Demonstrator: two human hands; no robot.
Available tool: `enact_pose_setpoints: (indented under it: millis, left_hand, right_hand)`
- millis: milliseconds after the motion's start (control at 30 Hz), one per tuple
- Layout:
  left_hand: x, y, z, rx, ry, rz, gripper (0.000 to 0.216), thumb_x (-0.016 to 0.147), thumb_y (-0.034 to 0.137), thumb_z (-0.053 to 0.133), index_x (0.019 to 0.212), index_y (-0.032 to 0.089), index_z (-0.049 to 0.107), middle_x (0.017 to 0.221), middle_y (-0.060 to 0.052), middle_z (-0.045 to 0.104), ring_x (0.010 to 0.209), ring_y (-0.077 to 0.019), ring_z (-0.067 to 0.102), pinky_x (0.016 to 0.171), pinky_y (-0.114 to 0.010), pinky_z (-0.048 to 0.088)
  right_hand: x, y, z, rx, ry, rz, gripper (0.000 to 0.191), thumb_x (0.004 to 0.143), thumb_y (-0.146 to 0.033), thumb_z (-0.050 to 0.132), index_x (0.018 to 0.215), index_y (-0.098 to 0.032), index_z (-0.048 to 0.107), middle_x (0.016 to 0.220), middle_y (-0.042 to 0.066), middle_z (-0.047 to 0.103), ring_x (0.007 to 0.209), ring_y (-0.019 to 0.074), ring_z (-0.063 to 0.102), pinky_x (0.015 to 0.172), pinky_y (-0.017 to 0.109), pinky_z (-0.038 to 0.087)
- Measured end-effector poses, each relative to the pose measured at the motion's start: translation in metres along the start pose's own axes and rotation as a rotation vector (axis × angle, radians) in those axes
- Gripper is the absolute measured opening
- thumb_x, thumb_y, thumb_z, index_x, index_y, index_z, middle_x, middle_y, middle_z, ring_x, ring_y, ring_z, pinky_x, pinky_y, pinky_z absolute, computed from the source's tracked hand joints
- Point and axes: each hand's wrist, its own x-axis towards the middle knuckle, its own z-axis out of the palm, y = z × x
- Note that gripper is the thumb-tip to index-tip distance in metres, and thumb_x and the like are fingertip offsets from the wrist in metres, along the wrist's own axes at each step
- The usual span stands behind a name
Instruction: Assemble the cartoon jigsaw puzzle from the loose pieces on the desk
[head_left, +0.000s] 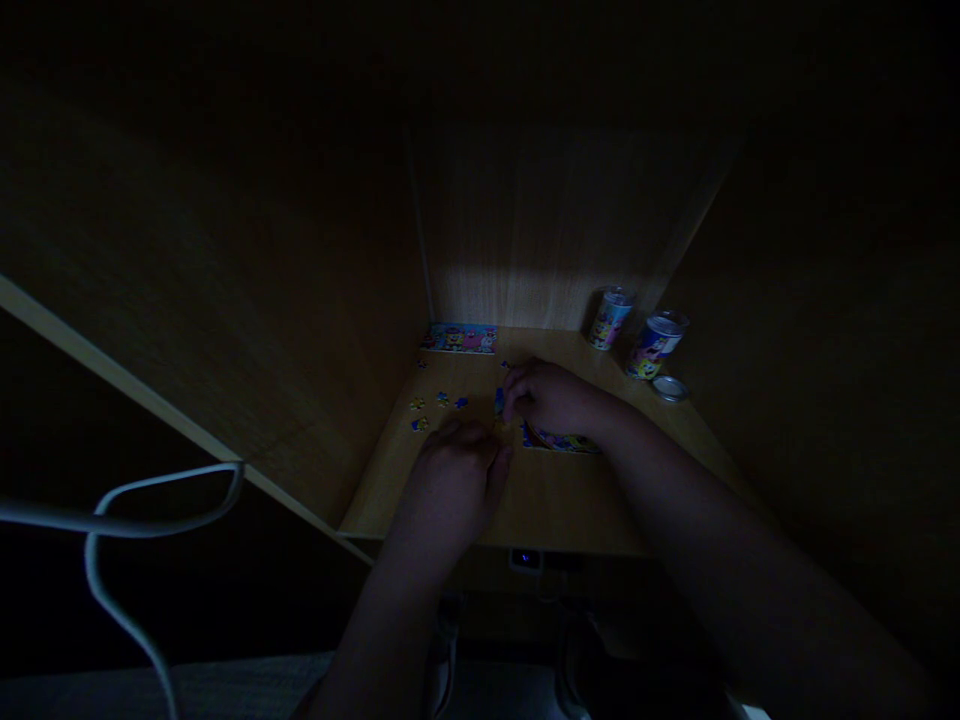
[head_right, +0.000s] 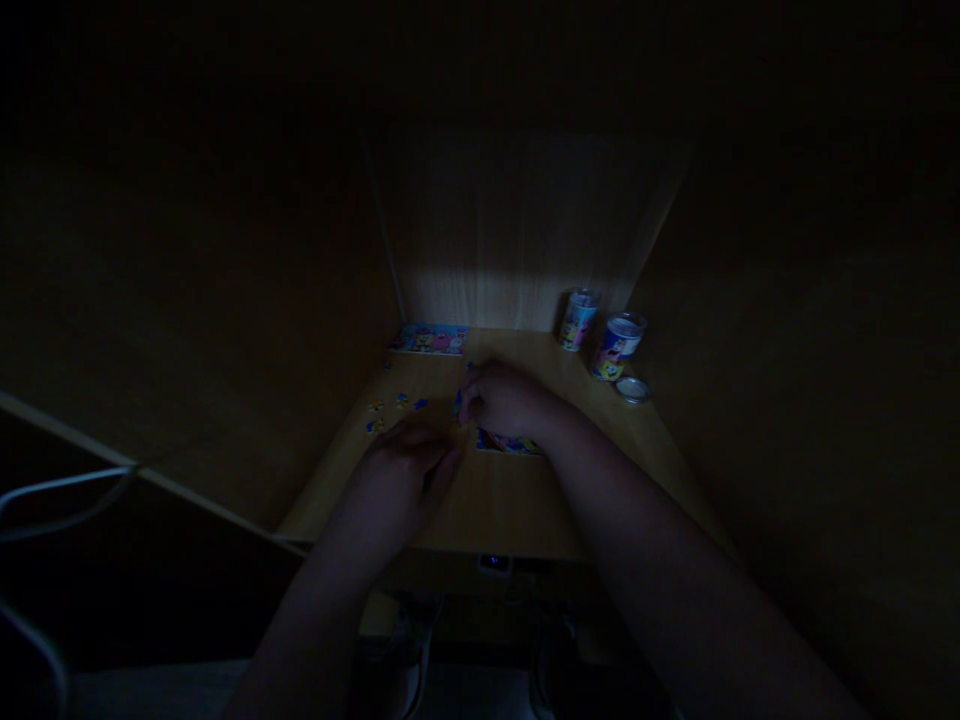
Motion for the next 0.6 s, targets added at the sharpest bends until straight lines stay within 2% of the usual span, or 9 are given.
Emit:
enact_pose_setpoints:
  millis: [333,600]
  left_hand:
    - [-0.0004,0.0007,-0.0002,0.013,-0.032,-0.012,0.024,0.106,0.022,0.063,0.085,0.019,0.075,0.09,-0.008,0.071,0.09,-0.0275,0.068,0.086,-0.046,0.058]
    - [0.0002,0.0024,-0.0007,-0.026,-0.034,-0.031,0.019,0.106,0.023,0.063,0.094,0.017,0.077,0.096,-0.011,0.073,0.096,-0.0295,0.07,0.091,-0.049,0.059]
  right_hand:
    - [-0.0003,-0.0027,-0.0003,0.05,-0.003,0.012,0.038,0.081,0.007,0.058,0.079,-0.021,0.082,0.092,0.001,0.078,0.091,0.016,0.071,0.09,0.029,0.053]
    - [0.0013,0.0002,0.0011,0.005,0.036,-0.06,0.037,0.083,0.007,0.06,0.082,-0.022,0.083,0.095,0.002,0.077,0.097,0.0176,0.07,0.095,0.031,0.053]
